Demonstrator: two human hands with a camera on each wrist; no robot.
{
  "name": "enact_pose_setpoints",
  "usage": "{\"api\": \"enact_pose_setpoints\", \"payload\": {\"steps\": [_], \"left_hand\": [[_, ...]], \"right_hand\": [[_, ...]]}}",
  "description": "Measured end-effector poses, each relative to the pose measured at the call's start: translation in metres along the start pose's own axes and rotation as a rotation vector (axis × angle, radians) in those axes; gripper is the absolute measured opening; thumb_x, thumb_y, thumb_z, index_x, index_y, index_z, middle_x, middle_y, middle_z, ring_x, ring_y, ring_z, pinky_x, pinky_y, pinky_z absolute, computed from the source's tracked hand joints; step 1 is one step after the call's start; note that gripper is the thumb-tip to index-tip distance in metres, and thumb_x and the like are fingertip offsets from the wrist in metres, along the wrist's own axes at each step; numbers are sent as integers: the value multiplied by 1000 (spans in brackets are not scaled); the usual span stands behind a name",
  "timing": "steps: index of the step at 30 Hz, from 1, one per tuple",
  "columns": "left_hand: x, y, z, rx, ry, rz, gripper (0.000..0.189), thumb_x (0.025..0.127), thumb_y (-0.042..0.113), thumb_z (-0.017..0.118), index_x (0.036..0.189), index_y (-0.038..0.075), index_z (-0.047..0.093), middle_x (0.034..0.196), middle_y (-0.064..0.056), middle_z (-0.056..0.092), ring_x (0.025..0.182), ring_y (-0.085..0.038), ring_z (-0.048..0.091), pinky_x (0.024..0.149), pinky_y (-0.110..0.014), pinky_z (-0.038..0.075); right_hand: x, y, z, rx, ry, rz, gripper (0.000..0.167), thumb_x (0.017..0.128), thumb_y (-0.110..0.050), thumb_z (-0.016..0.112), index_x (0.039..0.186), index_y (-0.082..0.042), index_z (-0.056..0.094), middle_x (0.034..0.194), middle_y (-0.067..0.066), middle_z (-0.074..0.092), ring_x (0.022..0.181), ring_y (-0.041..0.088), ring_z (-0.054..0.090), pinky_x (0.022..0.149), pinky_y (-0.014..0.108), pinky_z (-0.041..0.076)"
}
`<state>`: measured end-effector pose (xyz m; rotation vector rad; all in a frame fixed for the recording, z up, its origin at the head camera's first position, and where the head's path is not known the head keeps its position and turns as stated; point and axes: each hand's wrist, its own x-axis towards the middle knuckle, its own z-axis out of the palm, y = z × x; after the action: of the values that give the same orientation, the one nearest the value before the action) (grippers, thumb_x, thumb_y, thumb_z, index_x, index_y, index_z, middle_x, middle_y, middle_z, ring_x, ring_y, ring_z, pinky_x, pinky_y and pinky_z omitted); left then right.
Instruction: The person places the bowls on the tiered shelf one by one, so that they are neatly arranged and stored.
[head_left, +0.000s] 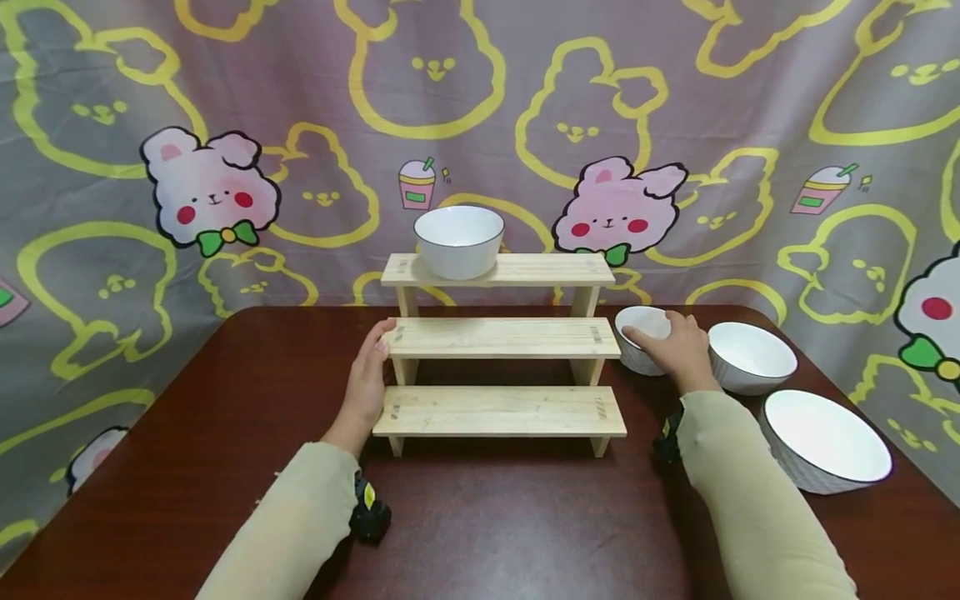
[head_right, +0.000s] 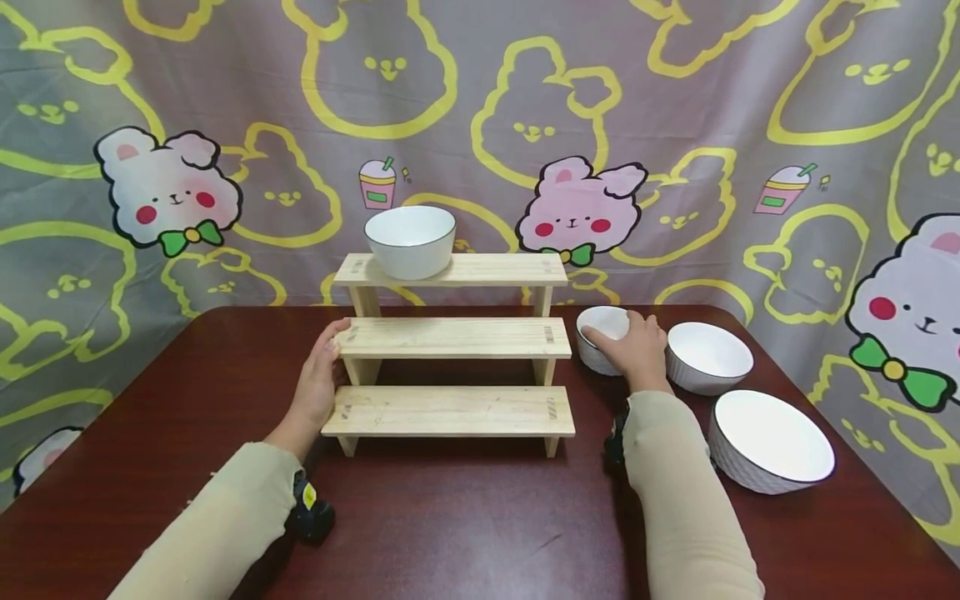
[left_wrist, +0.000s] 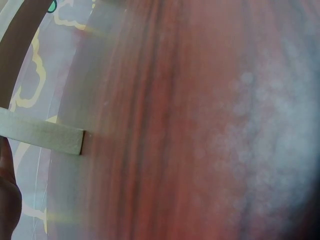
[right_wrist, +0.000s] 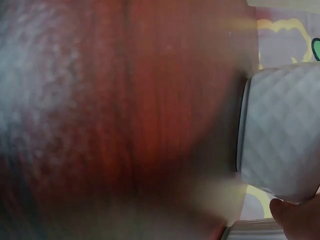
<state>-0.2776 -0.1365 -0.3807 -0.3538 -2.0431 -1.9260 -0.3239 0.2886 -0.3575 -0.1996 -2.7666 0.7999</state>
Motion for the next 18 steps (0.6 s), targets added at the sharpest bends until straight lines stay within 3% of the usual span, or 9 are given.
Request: {"api": "enact_pose_setpoints", "payload": {"steps": [7, 18], "left_hand": [[1, 1, -1, 17, -4, 0, 45, 99, 22, 28, 140, 6, 36, 147, -11, 32, 131, -25, 29, 108, -44, 20], [0, 0, -1, 14, -3, 2, 45, 99, 22, 28, 140, 5, 36, 147, -11, 32, 131, -23, 29, 108, -41, 20]], "right_hand": [[-1, -1, 3, -24, 28, -19, 99, 72, -61, 64, 133, 11, 34, 121, 35, 36, 109, 53, 34, 91, 59, 25], [1, 2, 4, -102, -9, 26, 113, 70, -65, 61, 134, 19, 23, 126, 40, 28, 113, 56, 31, 93, 60, 29]]}}
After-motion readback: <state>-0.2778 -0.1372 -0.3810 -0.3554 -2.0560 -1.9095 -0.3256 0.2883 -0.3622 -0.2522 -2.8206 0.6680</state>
